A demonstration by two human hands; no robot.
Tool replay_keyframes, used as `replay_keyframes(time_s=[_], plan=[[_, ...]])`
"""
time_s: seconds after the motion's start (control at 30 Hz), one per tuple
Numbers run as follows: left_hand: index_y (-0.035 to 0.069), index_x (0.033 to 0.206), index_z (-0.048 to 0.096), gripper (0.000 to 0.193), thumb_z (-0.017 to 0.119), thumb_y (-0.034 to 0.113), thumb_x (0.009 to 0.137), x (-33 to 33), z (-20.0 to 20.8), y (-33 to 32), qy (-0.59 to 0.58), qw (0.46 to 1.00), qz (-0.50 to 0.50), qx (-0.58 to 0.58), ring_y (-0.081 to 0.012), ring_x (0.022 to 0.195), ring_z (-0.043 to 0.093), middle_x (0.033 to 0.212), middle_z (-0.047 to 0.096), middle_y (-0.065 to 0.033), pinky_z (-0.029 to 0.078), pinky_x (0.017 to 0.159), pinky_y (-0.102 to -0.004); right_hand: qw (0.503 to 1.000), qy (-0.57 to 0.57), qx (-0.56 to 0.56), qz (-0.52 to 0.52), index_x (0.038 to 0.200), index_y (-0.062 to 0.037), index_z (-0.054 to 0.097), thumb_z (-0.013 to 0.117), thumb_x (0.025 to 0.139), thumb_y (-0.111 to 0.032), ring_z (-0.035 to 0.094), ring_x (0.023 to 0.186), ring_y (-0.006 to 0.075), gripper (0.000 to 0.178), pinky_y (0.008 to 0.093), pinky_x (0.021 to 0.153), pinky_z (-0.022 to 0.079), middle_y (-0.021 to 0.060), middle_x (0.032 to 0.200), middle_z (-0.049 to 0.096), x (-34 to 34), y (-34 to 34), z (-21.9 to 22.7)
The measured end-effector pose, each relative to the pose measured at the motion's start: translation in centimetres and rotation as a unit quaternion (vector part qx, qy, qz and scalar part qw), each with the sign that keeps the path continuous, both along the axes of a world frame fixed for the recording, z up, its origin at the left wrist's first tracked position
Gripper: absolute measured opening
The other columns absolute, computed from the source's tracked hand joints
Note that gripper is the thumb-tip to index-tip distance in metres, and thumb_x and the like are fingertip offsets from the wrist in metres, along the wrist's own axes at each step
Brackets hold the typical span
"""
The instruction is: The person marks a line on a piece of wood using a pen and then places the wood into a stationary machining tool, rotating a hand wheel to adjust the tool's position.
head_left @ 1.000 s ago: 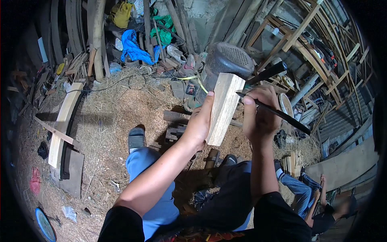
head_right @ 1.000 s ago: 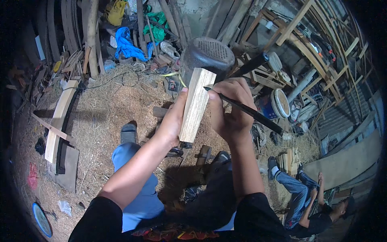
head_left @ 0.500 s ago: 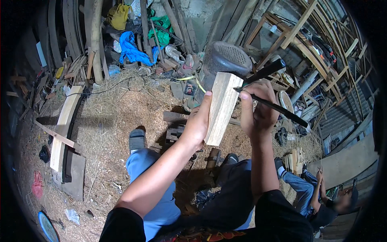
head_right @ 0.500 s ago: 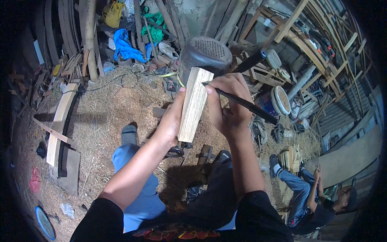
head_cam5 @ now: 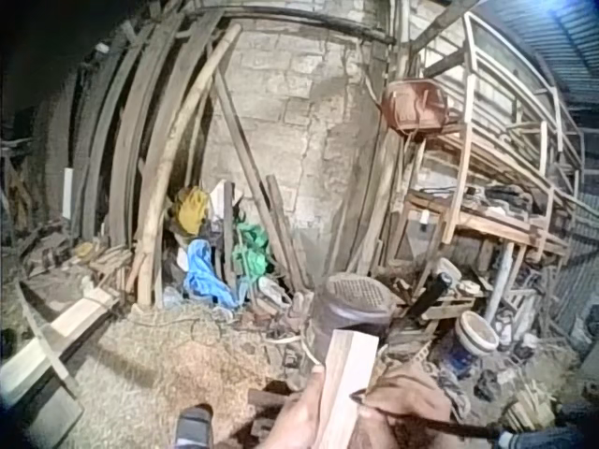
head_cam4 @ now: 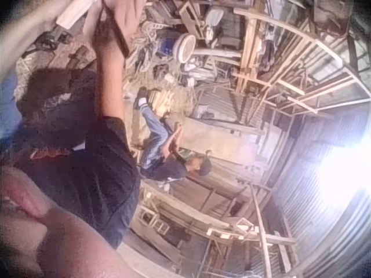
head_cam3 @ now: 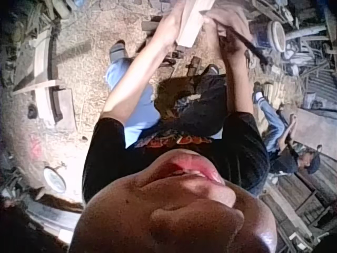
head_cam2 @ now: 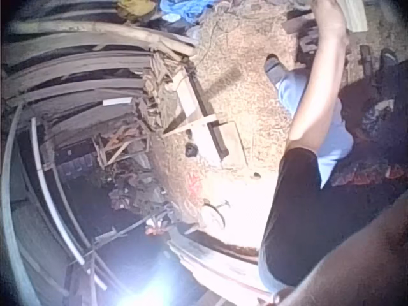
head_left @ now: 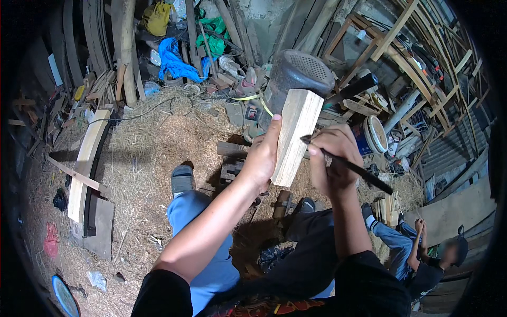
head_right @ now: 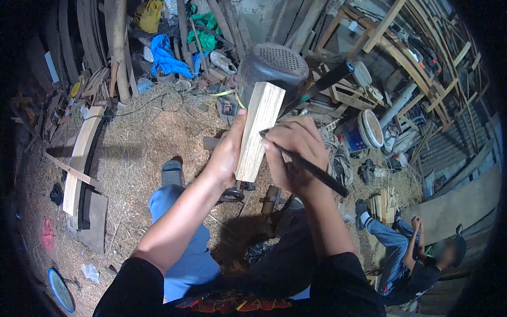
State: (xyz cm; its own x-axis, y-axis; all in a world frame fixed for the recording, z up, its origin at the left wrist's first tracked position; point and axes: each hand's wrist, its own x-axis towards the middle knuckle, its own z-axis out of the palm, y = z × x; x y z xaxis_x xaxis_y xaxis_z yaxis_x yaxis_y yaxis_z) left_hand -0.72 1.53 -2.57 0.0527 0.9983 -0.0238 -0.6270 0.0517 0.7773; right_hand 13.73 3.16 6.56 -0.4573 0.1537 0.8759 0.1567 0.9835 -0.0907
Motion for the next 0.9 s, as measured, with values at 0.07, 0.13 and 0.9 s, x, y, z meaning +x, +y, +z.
replay_keyframes(time_s=[0.07, 0.13, 0.9], plan=[[0.004, 0.142, 0.053, 0.066, 0.03, 0.057, 0.109, 0.5, 0.3, -0.1, -0.024, 1.0, 0.006, -0.004, -0.0169, 0.106, 0.067, 0.12, 0.068, -0.0111, 0.054, 0.092, -0.0314, 1.0, 0.009, 0.009, -0.006, 0.092, -0.0034, 0.064, 0.074, 0.081, 0.003, 0.064, 0.076, 0.0293, 0.016, 0.0385, 0.072, 0.051, 0.0112, 0.083, 0.068, -0.1, 0.7, 0.6], [0.004, 0.142, 0.053, 0.065, 0.03, 0.056, 0.11, 0.6, 0.4, -0.3, -0.03, 0.999, 0.008, -0.009, -0.0162, 0.106, 0.067, 0.119, 0.068, -0.0102, 0.054, 0.091, -0.0312, 0.999, 0.023, 0.014, -0.02, 0.092, -0.0036, 0.064, 0.074, 0.081, 0.002, 0.064, 0.076, 0.0288, 0.015, 0.0382, 0.071, 0.05, 0.0111, 0.083, 0.068, -0.3, 1.7, 1.0], [0.002, 0.141, 0.054, 0.068, 0.03, 0.057, 0.109, 0.4, 1.0, -0.5, -0.04, 0.999, -0.008, -0.011, -0.0172, 0.098, 0.07, 0.114, 0.07, -0.0128, 0.057, 0.084, -0.0319, 0.991, -0.11, 0.0, 0.07, 0.094, -0.0025, 0.065, 0.078, 0.075, -0.001, 0.064, 0.082, 0.0298, 0.023, 0.0408, 0.072, 0.05, 0.0115, 0.087, 0.067, 1.8, -1.9, -1.8]])
